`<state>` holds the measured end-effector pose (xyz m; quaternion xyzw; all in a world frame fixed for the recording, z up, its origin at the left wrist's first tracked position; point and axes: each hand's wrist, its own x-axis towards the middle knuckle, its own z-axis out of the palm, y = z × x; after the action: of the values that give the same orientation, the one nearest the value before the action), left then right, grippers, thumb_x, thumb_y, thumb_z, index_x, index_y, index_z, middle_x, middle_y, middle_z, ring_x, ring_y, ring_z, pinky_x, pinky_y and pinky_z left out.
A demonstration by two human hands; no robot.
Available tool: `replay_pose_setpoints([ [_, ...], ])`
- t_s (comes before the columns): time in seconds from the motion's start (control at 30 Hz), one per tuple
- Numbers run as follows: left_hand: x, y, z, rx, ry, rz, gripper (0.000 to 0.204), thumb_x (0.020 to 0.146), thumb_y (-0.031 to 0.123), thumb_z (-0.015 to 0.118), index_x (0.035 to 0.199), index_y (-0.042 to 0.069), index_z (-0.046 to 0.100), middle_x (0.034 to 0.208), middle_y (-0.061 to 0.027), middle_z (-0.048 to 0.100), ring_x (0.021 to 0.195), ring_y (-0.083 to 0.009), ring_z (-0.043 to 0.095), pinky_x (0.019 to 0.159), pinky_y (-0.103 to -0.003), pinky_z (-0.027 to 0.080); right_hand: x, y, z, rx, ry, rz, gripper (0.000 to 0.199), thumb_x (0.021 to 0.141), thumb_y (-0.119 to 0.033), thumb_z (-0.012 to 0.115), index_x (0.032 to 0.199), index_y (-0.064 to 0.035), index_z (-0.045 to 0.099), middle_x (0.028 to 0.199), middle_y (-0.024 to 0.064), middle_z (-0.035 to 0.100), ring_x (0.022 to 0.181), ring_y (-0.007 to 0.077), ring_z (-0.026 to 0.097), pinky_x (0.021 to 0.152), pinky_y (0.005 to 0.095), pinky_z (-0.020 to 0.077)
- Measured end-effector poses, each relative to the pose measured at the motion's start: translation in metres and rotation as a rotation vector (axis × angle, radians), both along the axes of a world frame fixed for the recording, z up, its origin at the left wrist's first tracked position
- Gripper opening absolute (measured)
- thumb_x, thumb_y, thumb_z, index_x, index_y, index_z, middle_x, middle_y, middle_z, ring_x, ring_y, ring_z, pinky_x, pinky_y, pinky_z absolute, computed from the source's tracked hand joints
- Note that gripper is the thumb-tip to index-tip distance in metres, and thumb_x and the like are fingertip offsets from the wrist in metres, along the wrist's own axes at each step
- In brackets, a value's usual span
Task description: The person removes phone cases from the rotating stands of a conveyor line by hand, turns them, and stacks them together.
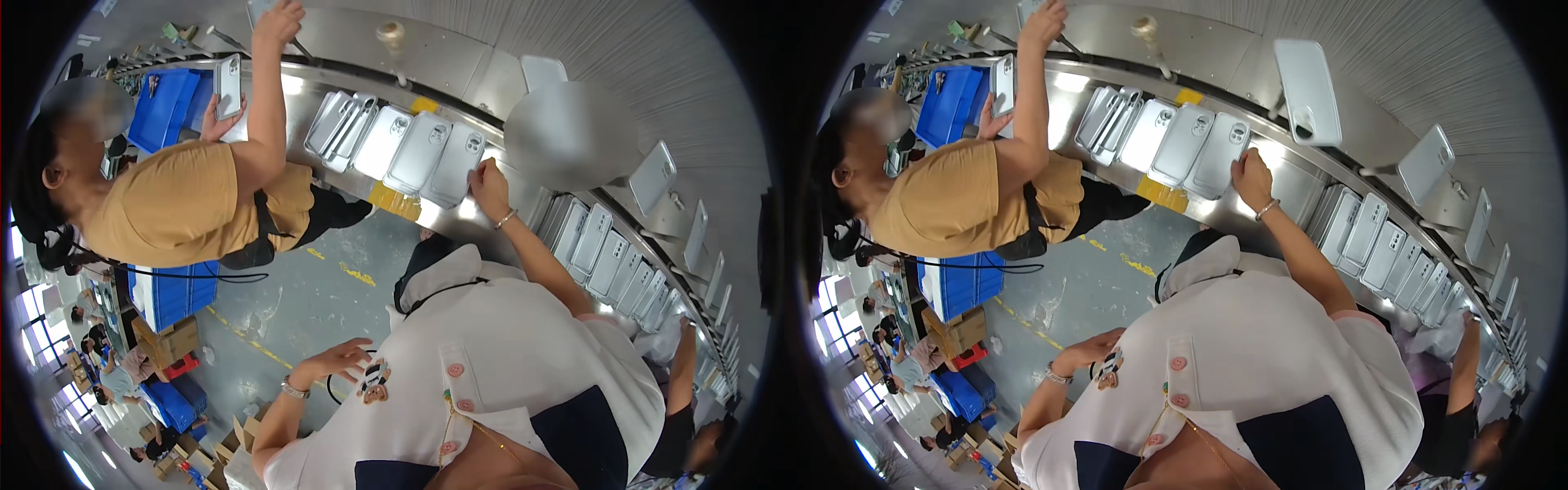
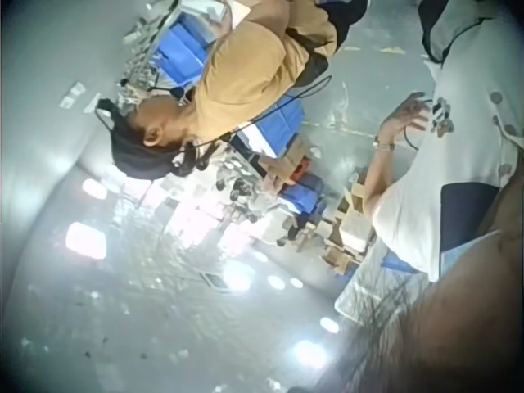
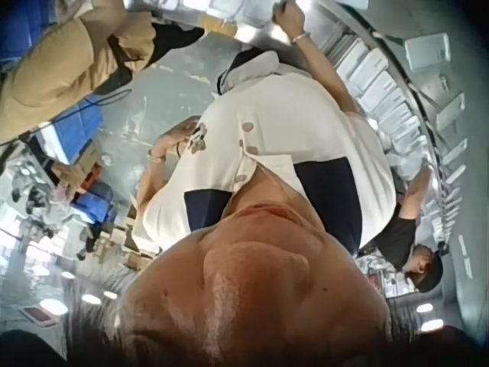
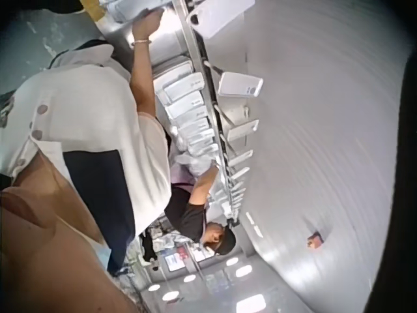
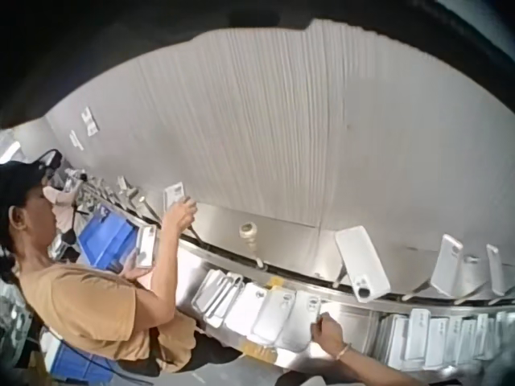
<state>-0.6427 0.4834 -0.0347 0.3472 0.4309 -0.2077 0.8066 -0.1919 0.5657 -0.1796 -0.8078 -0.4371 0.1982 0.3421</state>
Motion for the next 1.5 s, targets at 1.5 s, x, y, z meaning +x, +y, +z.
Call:
replay_pose_setpoints([
  [1.5, 0.064, -0.105, 0.030, 0.331, 0.125, 0.527, 0.034, 0.094, 0.020, 0.048, 0.120, -0.002, 0.048, 0.103, -0.0084, 0.056, 0.090, -0.0158, 0.054, 0.080, -0.028, 0.046, 0.049, -0.085, 0.006, 0.175, 0.482, -0.086, 0.016, 0.091, -0.016, 0.050, 0.090, 0.0005, 0.052, 0.068, 0.0075, 0.052, 0.065, 0.0122, 0.052, 0.058, 0.0285, 0.0433],
])
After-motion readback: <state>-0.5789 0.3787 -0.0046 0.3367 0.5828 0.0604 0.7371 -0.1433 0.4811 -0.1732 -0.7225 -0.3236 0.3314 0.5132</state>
